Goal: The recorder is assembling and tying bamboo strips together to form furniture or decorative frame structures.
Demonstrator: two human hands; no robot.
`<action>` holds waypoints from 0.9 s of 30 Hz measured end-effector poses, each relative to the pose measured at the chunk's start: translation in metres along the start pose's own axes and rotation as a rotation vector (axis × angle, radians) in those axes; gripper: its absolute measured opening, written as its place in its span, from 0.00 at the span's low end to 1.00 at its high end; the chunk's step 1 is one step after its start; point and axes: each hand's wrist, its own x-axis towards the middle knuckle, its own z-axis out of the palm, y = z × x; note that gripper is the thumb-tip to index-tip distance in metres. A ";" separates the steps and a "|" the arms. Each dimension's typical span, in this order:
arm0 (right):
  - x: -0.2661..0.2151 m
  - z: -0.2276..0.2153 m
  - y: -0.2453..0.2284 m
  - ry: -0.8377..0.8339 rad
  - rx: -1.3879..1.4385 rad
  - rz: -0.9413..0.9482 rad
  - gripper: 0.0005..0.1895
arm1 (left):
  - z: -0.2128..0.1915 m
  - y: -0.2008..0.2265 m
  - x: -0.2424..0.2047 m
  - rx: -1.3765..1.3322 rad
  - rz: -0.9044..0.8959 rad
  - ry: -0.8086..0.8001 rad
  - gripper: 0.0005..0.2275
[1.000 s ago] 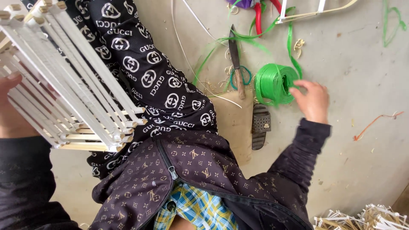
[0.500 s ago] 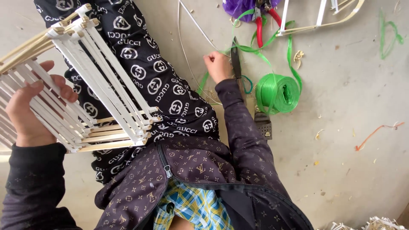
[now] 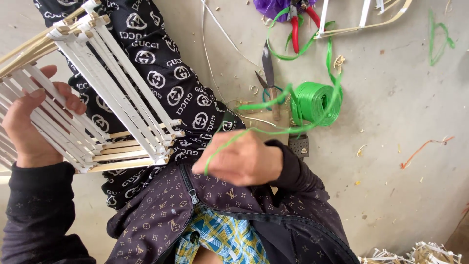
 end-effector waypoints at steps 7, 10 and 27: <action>0.000 0.041 0.012 -0.070 0.025 0.047 0.10 | -0.024 -0.014 0.003 -0.044 -0.004 -0.005 0.19; -0.003 0.053 0.022 -0.027 0.005 0.094 0.08 | -0.036 -0.021 0.002 0.000 0.005 -0.011 0.20; -0.052 0.086 0.065 0.090 -0.133 0.358 0.08 | -0.119 -0.053 0.009 0.269 -0.015 -0.130 0.14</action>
